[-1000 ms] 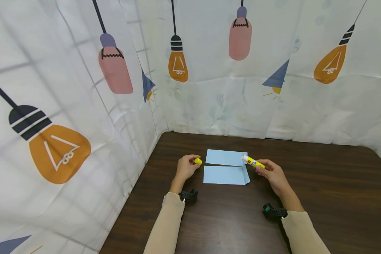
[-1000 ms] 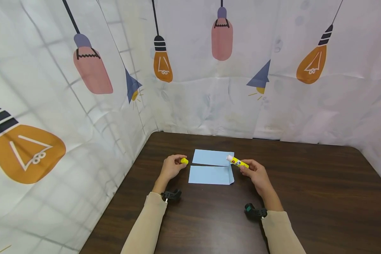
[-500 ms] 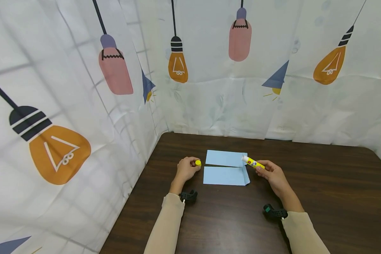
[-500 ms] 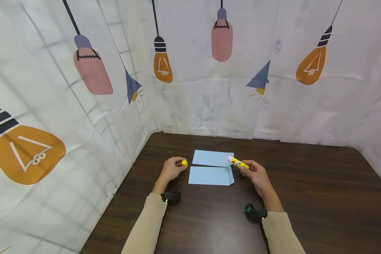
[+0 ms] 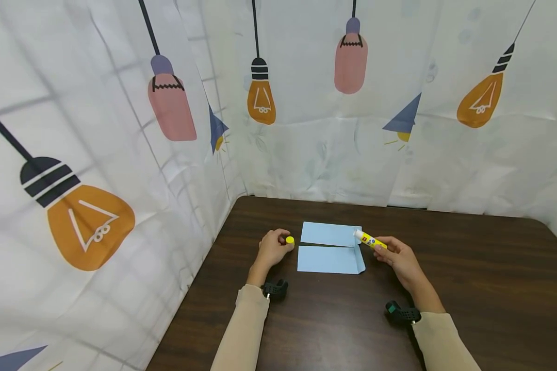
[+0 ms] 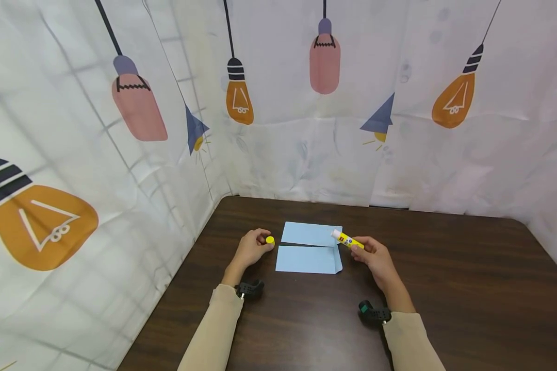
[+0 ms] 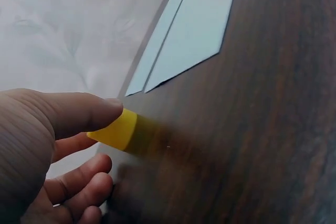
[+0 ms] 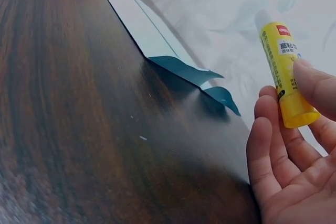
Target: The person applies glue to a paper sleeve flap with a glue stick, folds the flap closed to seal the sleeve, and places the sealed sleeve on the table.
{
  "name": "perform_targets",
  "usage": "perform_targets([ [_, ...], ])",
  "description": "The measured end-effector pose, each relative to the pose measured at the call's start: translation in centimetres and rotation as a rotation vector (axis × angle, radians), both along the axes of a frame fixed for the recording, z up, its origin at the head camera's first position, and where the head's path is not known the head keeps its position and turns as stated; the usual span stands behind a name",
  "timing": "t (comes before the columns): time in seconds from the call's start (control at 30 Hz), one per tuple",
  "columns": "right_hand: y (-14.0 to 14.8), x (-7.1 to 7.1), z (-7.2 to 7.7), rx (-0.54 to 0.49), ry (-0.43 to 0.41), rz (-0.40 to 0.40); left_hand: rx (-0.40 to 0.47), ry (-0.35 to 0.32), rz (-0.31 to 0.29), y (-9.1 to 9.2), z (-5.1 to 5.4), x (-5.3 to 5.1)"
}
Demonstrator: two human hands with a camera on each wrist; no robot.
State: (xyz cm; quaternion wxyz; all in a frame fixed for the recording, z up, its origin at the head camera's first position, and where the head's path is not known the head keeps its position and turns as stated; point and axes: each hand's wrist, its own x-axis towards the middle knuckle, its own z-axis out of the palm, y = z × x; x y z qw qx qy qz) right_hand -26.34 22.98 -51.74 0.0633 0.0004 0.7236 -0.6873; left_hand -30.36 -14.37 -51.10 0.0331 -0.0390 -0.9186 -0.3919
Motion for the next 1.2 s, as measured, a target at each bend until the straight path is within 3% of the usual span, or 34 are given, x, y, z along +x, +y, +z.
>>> perform_targets([
  [0.23,0.1,0.4,0.1,-0.004,0.013,-0.015,0.042,-0.003,-0.021,0.1,1.1,0.3],
  [0.43,0.2,0.5,0.5,0.004,0.049,-0.008,0.046,0.044,-0.057,0.9,2.3,0.6],
  [0.67,-0.3,0.8,1.5,0.024,0.06,-0.011,0.069,0.083,-0.086,2.2,2.7,0.9],
  [0.9,-0.8,1.0,2.5,0.044,0.076,0.007,0.23,0.174,-0.108,3.8,2.8,1.1],
  [1.2,-1.4,0.9,3.4,0.049,0.109,0.02,0.429,0.207,-0.132,6.0,2.8,1.6],
])
